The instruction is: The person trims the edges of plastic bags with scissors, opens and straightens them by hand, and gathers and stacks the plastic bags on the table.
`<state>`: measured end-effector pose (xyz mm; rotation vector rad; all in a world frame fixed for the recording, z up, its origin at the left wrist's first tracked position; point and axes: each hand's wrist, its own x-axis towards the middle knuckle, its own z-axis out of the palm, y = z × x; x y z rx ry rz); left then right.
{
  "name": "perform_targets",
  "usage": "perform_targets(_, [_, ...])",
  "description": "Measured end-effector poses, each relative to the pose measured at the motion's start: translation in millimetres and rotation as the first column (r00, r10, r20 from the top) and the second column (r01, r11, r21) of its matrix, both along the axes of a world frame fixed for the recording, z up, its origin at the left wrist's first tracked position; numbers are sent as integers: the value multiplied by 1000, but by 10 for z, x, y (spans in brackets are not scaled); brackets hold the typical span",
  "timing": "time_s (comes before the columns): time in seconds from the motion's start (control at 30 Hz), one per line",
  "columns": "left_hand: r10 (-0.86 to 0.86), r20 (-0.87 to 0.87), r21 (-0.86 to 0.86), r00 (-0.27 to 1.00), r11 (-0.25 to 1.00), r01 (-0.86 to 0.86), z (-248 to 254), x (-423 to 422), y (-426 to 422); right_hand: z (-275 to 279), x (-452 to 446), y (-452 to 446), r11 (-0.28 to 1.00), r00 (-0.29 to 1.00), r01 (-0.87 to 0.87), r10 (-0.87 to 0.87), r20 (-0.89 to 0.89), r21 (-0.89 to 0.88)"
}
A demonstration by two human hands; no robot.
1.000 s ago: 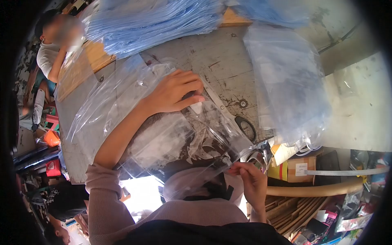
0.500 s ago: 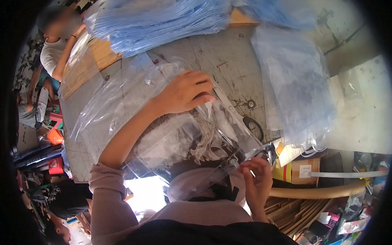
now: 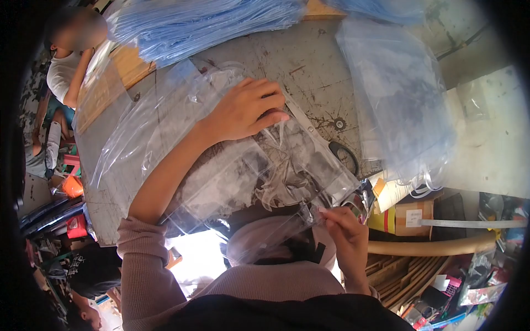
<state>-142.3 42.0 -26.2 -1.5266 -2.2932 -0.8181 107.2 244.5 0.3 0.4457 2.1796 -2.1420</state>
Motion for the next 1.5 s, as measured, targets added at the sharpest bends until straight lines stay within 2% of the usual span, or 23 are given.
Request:
perform_targets(0.07, [-6, -6, 17, 1000, 1000, 6, -5, -6, 2, 14, -7, -9, 1000, 1000, -19, 19, -10, -11])
perform_targets(0.13, [-8, -11, 33, 1000, 999, 9, -1, -8, 4, 19, -49, -17, 981, 996, -87, 90, 9, -175])
perform_targets(0.17, [-4, 14, 28, 1000, 1000, 3, 10, -4, 1, -26, -87, -29, 980, 996, -88, 91, 10, -176])
perform_targets(0.23, [-1, 36, 18, 999, 1000, 1, 34, 1, -4, -155, -205, -58, 810, 984, -173, 169, -60, -560])
perform_targets(0.3, [-50, 143, 95, 988, 995, 36, 61, 12, 1, -146, -332, -171, 803, 977, -207, 194, -83, -559])
perform_targets(0.37, [-78, 160, 119, 984, 991, 60, 105, 64, 33, -85, -472, -279, 795, 970, -241, 221, -104, -556])
perform_targets(0.43, [-103, 175, 146, 979, 986, 78, 180, 82, 25, 23, -601, -337, 752, 976, -161, 220, 12, -639])
perform_targets(0.5, [-106, 209, 142, 972, 987, 77, 287, 76, -3, -53, -636, -301, 727, 979, -173, 200, -37, -664])
perform_targets(0.57, [-132, 207, 164, 969, 982, 98, 411, 138, 20, -48, -678, -275, 599, 942, -308, 301, -148, -739])
perform_targets(0.6, [-157, 208, 187, 965, 975, 119, 460, 196, 43, -63, -692, -284, 598, 941, -311, 302, -152, -739])
perform_targets(0.7, [-158, 154, 159, 975, 978, 134, 550, 514, 202, -56, -739, -385, 585, 861, -474, 465, -207, -658])
perform_targets(0.77, [-113, 91, 182, 989, 979, 95, 646, 617, 221, 71, -785, -493, 780, 900, -419, 425, -99, -465])
perform_targets(0.8, [-76, 15, 177, 997, 982, 72, 713, 641, 207, -107, -754, -495, 838, 917, -399, 373, -143, -373])
perform_targets(0.83, [-39, -63, 175, 997, 983, 50, 763, 667, 204, -153, -750, -491, 866, 923, -383, 343, -175, -323])
perform_targets(0.93, [-61, -139, 141, 988, 987, 81, 819, 873, 283, -174, -875, -601, 880, 909, -379, 296, -294, -285])
perform_targets(1.03, [-61, -130, 218, 990, 972, 89, 873, 1012, 282, -100, -1056, -745, 833, 865, -434, 279, -417, -343])
perform_targets(1.1, [-88, -179, 169, 980, 978, 119, 875, 1170, 306, -80, -1192, -830, 781, 830, -486, 270, -488, -393])
perform_targets(1.17, [-221, -212, 108, 952, 963, 248, 912, 1356, 340, -74, -1331, -900, 711, 788, -549, 264, -556, -440])
perform_targets(1.2, [-231, -218, 114, 948, 959, 260, 934, 1407, 321, -65, -1398, -936, 676, 768, -578, 263, -583, -457])
perform_targets(1.4, [-249, -269, 93, 930, 955, 283, 1017, 1414, 212, -89, -1704, -1034, 468, 662, -720, 243, -709, -512])
perform_targets(1.5, [-193, -354, 130, 915, 959, 252, 995, 1395, 245, -58, -1816, -1045, 460, 627, -744, 230, -744, -484])
